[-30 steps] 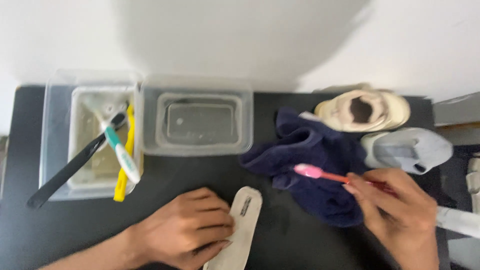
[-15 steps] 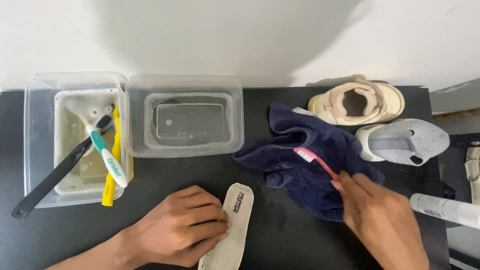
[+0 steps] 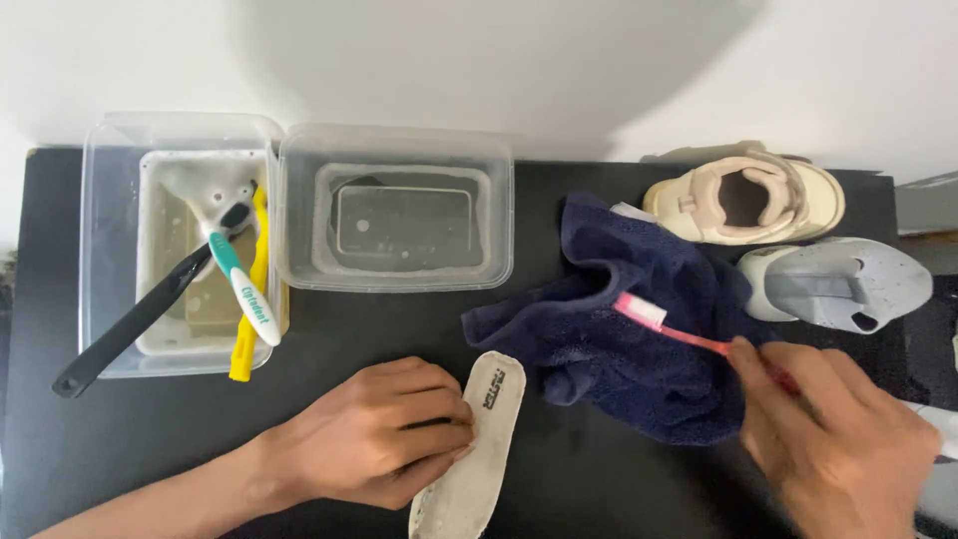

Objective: The person is cleaning a shoe insole by scrubbing it with a toothbrush dipped in soapy water and then wiping it with a towel.

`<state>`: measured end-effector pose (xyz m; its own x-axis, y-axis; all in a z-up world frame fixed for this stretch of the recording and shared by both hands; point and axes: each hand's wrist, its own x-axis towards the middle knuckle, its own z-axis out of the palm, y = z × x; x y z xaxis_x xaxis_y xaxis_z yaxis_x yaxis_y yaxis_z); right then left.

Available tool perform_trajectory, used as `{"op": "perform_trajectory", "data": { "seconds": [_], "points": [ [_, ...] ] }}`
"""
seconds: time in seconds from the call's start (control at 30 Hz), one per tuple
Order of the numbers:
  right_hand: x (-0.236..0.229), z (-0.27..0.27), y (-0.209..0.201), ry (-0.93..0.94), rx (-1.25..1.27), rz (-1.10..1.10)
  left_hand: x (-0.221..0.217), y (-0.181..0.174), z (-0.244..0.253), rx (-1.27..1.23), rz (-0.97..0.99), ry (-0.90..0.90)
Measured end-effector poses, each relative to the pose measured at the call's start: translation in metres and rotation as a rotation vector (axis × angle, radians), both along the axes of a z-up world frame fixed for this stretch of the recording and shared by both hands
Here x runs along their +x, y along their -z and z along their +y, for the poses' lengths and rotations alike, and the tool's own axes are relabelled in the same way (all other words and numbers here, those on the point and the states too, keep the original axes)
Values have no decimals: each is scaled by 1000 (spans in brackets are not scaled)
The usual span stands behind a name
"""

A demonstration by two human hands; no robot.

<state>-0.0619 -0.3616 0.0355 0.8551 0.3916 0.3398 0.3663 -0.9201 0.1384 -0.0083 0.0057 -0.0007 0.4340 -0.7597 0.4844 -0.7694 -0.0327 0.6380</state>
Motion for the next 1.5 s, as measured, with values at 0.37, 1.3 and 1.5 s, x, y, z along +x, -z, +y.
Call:
{"op": "perform_trajectory", "data": {
  "seconds": [0.37,1.3,1.5],
  "points": [
    [-3,-9,11,198,42,253,-1,5,5,-6,27,12],
    [7,90,28,-460,470,304,-8,13,10,121,11,-286],
    [4,80,34,-482,455,346,-9,14,8,132,47,-323]
  ]
}}
